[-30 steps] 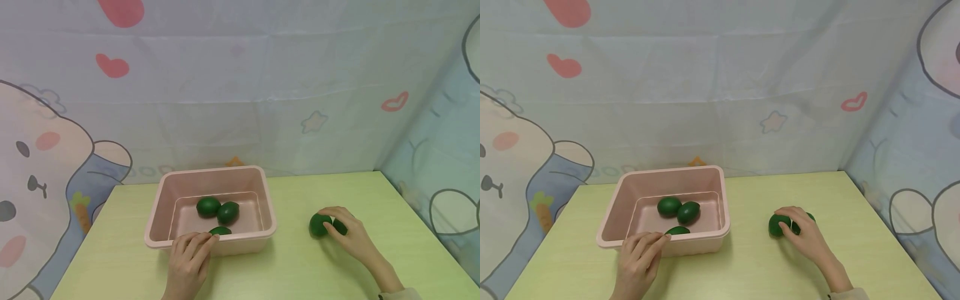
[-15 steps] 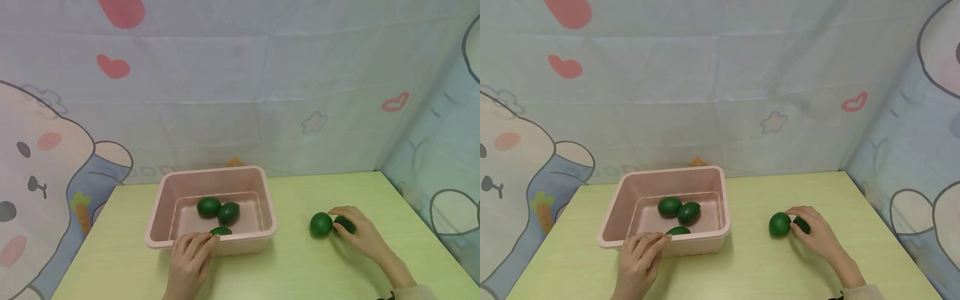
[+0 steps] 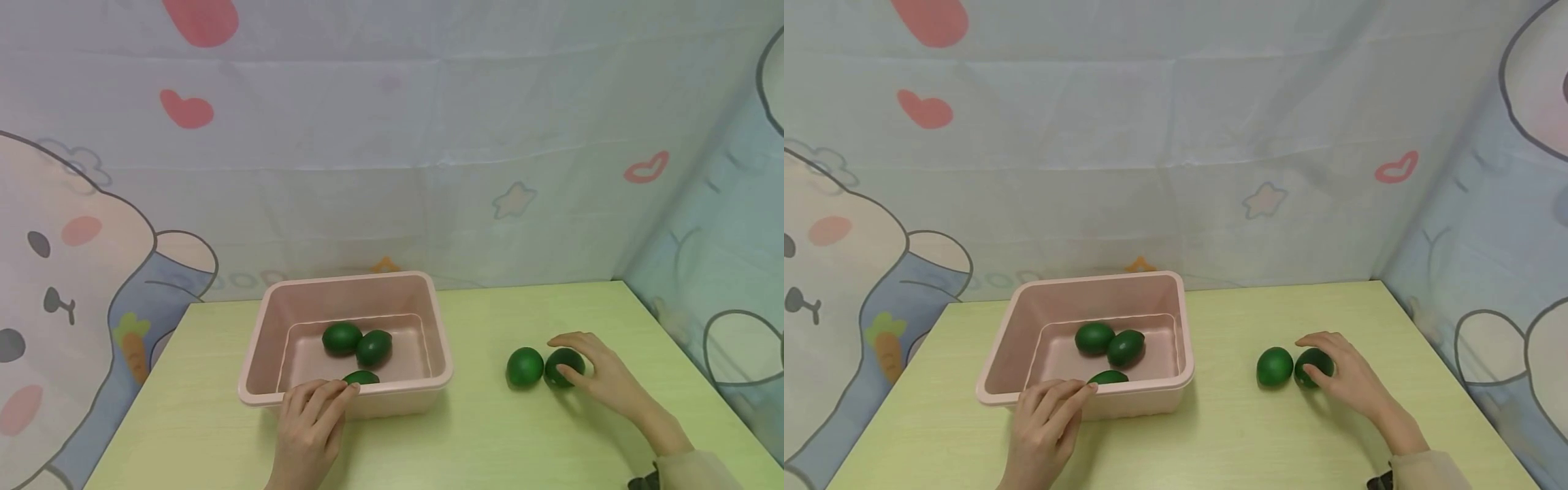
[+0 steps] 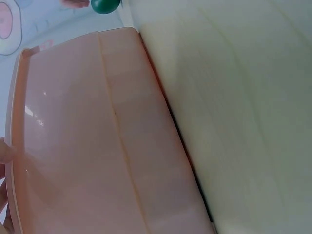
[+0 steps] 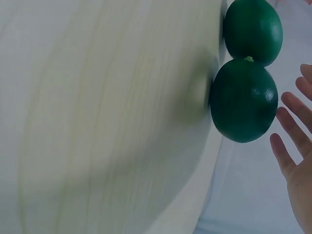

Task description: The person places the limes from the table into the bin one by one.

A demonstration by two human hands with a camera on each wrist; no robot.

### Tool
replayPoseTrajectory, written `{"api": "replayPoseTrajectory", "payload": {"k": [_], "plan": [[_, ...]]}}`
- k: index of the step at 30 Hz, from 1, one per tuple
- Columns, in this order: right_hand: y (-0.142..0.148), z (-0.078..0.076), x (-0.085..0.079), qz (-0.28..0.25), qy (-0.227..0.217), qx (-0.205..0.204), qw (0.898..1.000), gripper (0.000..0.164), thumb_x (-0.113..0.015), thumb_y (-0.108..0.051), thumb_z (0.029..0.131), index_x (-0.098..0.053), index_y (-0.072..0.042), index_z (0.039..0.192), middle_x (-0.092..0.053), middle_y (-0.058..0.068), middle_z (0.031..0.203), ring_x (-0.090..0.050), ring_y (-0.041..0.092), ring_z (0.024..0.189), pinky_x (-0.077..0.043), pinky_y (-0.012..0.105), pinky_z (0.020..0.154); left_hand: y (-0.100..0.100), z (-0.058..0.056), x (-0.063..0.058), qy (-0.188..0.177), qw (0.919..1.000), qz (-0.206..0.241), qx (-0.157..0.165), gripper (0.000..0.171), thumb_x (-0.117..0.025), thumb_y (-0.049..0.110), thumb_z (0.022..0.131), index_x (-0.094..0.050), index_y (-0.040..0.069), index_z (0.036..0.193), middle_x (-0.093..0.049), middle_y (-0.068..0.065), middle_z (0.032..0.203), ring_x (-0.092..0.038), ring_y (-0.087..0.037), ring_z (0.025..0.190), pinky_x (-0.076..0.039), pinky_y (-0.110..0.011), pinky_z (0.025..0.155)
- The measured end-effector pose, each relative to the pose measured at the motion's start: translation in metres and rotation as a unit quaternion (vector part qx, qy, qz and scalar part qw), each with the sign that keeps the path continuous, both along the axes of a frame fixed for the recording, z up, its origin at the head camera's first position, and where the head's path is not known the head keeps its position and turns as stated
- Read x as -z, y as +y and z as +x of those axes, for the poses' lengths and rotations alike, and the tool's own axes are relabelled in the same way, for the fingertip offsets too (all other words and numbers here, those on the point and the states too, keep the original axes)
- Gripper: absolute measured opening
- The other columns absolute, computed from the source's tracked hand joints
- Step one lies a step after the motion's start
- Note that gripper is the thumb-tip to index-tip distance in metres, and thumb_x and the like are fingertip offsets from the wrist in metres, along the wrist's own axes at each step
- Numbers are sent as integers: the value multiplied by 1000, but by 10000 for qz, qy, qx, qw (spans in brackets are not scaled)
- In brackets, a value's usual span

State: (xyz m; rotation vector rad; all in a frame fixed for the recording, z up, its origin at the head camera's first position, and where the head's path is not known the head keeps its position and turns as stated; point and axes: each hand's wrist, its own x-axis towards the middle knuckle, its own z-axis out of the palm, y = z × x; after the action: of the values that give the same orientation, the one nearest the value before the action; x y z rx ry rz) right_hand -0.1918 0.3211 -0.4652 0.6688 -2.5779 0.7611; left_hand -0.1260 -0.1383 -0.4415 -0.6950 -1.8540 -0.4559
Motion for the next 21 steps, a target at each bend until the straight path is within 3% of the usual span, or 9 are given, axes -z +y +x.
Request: {"api": "replayPoseTrajectory", "payload": {"k": [8, 17, 21], "plan": [[9, -3, 4, 181, -275, 45, 9994, 42, -75, -13, 81, -62, -17, 120, -62, -1, 120, -40, -8, 117, -37, 27, 92, 0, 0, 0, -43, 10000, -10, 8, 31, -43, 15, 100, -74, 10, 95, -68, -5, 92, -57, -26, 85, -40, -35, 78], [15, -6, 11, -18, -681, -195, 9975, 51, -77, -15, 78, -59, -10, 126, -59, 11, 127, -37, -6, 119, -41, 61, 89, 0, 0, 0, 35, 10000, -4, 33, 31, -44, 14, 100, -74, 10, 95, -68, -6, 92, -57, -26, 84, -40, -35, 77], [17, -5, 15, -34, -846, -185, 9962, 53, -77, -17, 78, -58, -10, 127, -58, 14, 129, -38, -2, 120, -39, 65, 89, 0, 1, 0, 89, 9999, -8, 56, 31, -44, 13, 100, -74, 10, 94, -68, -6, 91, -57, -26, 84, -40, -35, 77]]}}
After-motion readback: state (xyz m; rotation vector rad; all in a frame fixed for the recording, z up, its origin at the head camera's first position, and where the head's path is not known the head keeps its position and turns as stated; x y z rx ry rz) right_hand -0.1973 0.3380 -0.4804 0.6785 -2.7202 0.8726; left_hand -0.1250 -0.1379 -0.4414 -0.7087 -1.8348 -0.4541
